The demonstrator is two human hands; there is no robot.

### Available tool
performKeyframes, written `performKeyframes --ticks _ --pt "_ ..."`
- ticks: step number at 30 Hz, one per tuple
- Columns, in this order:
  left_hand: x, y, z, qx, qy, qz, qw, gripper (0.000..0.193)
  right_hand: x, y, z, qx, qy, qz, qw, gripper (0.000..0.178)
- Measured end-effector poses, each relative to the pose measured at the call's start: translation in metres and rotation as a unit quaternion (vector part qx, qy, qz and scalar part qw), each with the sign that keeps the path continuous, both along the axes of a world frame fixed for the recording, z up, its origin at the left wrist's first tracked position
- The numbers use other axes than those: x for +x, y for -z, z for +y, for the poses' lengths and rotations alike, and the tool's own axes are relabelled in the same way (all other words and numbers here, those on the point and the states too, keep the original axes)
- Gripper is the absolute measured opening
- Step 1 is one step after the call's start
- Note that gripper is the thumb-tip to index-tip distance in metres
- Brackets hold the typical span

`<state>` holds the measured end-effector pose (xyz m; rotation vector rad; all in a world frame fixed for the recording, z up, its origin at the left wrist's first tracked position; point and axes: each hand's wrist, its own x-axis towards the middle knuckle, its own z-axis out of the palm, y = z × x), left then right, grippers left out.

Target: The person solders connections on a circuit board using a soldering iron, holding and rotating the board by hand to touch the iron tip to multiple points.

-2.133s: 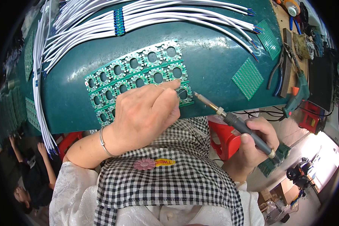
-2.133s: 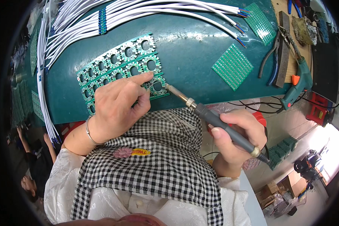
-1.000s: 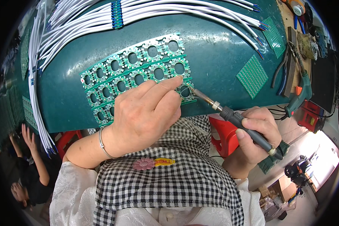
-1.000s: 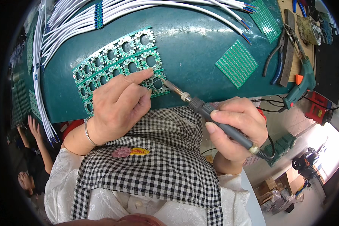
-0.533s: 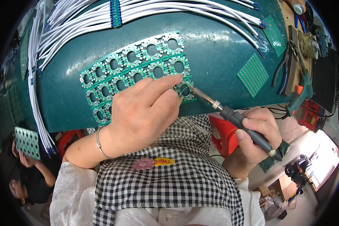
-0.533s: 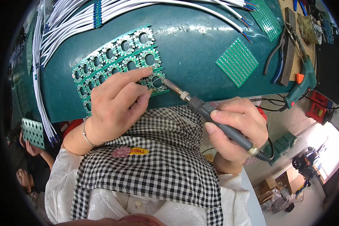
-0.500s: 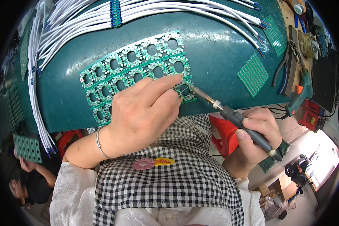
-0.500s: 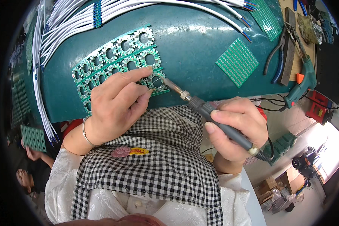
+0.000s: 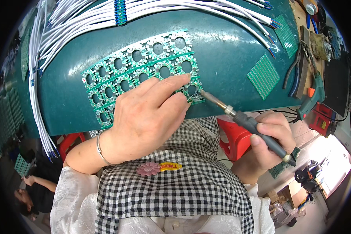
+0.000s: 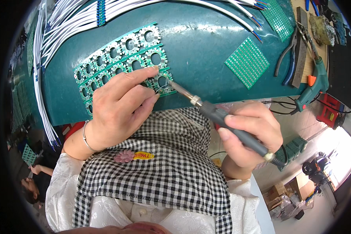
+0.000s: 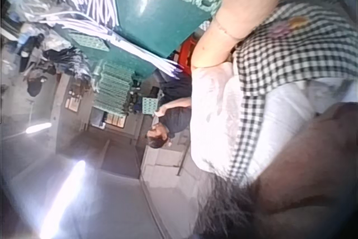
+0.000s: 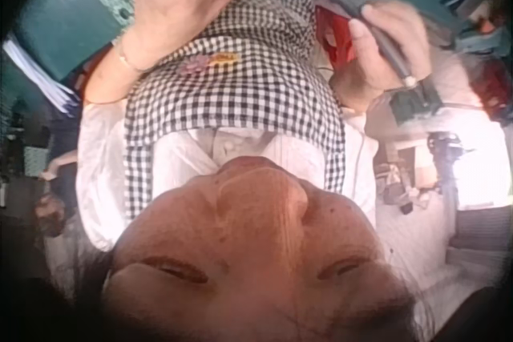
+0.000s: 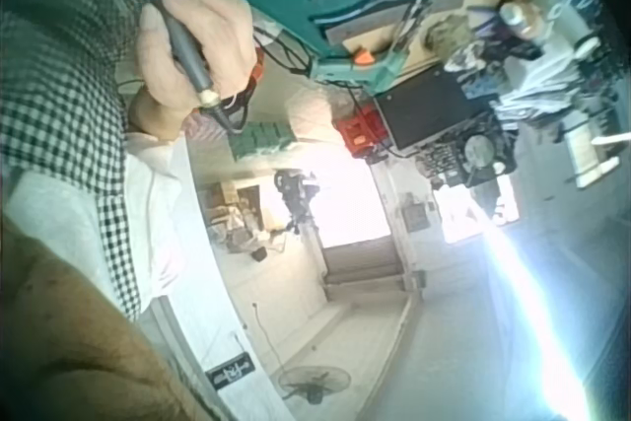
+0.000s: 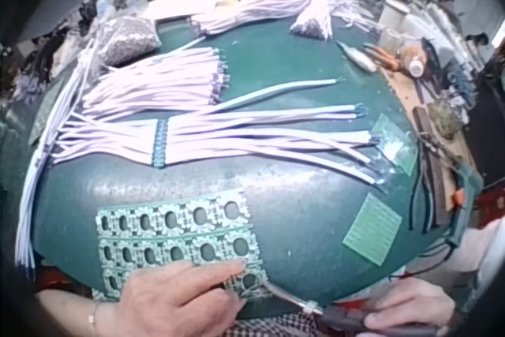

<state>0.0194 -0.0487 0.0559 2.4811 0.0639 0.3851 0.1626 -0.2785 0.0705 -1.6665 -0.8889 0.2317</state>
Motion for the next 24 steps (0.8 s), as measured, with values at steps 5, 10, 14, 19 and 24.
performKeyframes --ticks 5,10,14,19,24 --pt "-0.001 -0.002 -0.001 -0.010 0.000 0.005 1.000 0.022 -0.002 0.002 -0.007 0.050 0.082 0.025 0.995 0.028" --pt "-0.001 -0.003 -0.001 -0.007 0.003 0.010 1.000 0.022 -0.002 0.003 -0.008 0.051 0.073 0.028 0.996 0.028" --pt "-0.002 -0.003 -0.001 -0.006 0.002 0.014 1.000 0.022 -0.002 0.004 -0.006 0.037 0.048 0.009 0.998 0.028" --pt "-0.003 -0.003 -0.002 -0.007 0.004 0.013 1.000 0.022 -0.004 0.005 -0.003 0.032 0.001 -0.007 0.999 0.027" --pt "-0.003 -0.003 -0.002 -0.009 0.004 0.008 1.000 0.021 -0.004 0.008 -0.003 0.032 0.015 -0.038 0.999 0.029"
